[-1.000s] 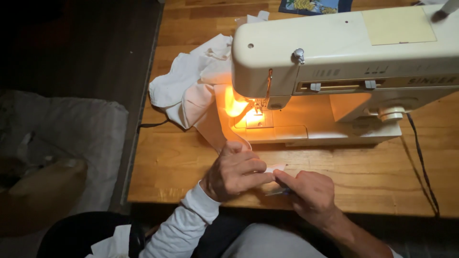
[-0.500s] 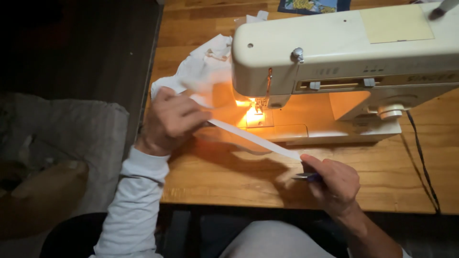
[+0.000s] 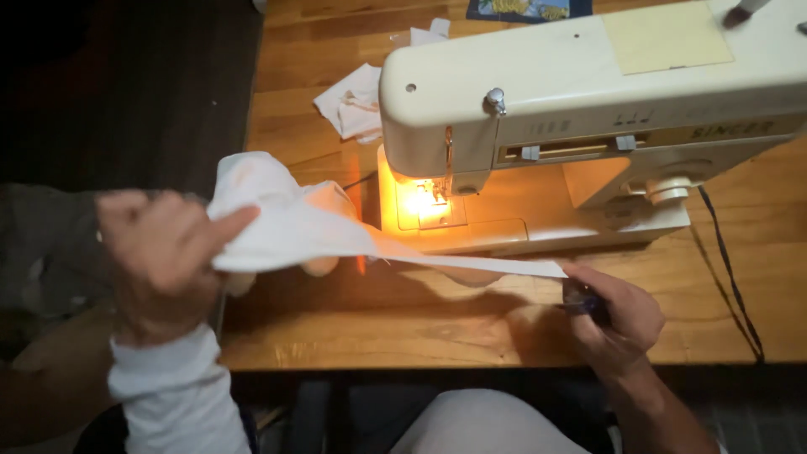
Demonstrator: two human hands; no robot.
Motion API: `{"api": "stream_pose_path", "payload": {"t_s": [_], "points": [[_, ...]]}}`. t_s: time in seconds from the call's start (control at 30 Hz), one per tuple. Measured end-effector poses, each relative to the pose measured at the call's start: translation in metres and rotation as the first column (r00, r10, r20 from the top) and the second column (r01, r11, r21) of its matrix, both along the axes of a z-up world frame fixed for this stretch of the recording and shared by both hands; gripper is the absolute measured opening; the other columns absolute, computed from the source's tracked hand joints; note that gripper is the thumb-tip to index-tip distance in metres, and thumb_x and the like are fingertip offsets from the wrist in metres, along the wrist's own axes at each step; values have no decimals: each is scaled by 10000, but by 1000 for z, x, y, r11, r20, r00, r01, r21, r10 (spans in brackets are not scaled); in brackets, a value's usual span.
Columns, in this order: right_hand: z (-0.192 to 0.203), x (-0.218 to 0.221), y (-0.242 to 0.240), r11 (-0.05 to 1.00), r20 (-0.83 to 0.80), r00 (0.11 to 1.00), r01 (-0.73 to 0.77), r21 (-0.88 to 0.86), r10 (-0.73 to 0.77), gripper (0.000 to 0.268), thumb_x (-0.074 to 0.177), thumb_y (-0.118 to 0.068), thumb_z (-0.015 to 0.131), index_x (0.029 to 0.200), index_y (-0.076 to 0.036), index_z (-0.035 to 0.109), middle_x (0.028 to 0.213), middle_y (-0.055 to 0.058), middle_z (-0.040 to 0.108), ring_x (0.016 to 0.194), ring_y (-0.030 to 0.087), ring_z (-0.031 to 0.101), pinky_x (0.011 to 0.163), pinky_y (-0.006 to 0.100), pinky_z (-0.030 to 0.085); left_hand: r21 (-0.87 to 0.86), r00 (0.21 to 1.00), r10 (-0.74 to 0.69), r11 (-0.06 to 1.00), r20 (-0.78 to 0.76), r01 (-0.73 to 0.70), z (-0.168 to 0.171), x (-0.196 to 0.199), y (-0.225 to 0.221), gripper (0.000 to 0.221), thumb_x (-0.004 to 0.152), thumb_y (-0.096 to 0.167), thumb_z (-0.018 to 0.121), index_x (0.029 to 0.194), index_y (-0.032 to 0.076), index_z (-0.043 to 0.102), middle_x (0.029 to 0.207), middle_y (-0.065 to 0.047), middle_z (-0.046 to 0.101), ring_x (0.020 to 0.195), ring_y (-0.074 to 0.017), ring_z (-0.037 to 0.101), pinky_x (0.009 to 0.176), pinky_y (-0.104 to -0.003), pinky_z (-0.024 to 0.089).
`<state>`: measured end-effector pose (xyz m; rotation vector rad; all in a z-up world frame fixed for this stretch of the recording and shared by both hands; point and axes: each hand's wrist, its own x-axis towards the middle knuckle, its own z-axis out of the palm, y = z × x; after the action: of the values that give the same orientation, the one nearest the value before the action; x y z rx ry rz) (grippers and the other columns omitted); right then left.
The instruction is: Using a seam ripper to remove stitches from white fabric and preparing it for sewing on a machine
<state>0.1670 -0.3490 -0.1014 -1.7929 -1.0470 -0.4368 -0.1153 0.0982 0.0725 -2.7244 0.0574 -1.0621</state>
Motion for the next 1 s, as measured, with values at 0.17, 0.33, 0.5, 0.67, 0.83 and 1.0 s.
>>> {"api": "stream_pose_path", "payload": {"t_s": [0.17, 0.33, 0.5, 0.67, 0.83, 1.0], "points": [[-14, 9, -13, 1000, -78, 997, 2, -5, -2, 297, 1052, 113, 755, 1335, 55, 825, 1051, 151, 829, 794, 183, 714, 791, 320, 568, -113, 990, -140, 984, -22, 137, -54, -18, -45, 503, 1205, 302, 432, 1131, 67, 871, 711, -45, 528, 628, -293, 503, 754, -501, 346], [-19, 26, -38, 990, -246, 962, -135, -37, 122, 365, 1005, -10, 663, 1332, 60, 809, 1036, 137, 820, 849, 192, 767, 828, 283, 595, -262, 989, -106, 962, -103, 76, -89, -25, -79, 335, 1200, 66, 534, 1048, 93, 831, 725, -47, 421, 646, -296, 454, 694, -450, 347], [-19, 41, -50, 954, 24, 976, -208, -215, 218, 296, 1092, -78, 764, 1376, -37, 835, 767, 90, 578, 632, 217, 514, 665, 374, 389, -258, 992, -78, 965, -94, 52, -130, -32, -85, 292, 1199, 127, 560, 1165, 145, 850, 743, -35, 395, 656, -293, 468, 682, -449, 329], [-22, 41, -58, 938, -29, 979, -201, -281, 201, 333, 1059, -185, 758, 1361, -75, 845, 790, 70, 645, 627, 206, 546, 667, 366, 404, -143, 946, 260, 946, -193, -290, -149, -25, -124, 584, 1013, 721, 866, 1353, 247, 829, 1118, -33, 674, 1049, -299, 643, 996, -528, 418], [-30, 33, -62, 957, -52, 981, -196, -213, 189, 282, 1022, -7, 739, 1274, -26, 866, 1163, 137, 889, 935, 239, 856, 845, 362, 637, -116, 901, 391, 902, -188, -415, -173, 20, -192, 632, 1009, 762, 864, 1417, 290, 765, 1348, -25, 722, 1262, -287, 680, 1108, -533, 447], [-17, 15, -69, 989, -208, 977, -65, -129, 37, 178, 1023, -215, 865, 1050, -43, 826, 988, 110, 838, 815, 184, 777, 792, 304, 573, -299, 938, 342, 902, 56, -311, -187, 53, -206, 219, 1071, 407, 959, 1162, 255, 831, 1196, 13, 734, 1155, -252, 715, 1036, -459, 394]]}}
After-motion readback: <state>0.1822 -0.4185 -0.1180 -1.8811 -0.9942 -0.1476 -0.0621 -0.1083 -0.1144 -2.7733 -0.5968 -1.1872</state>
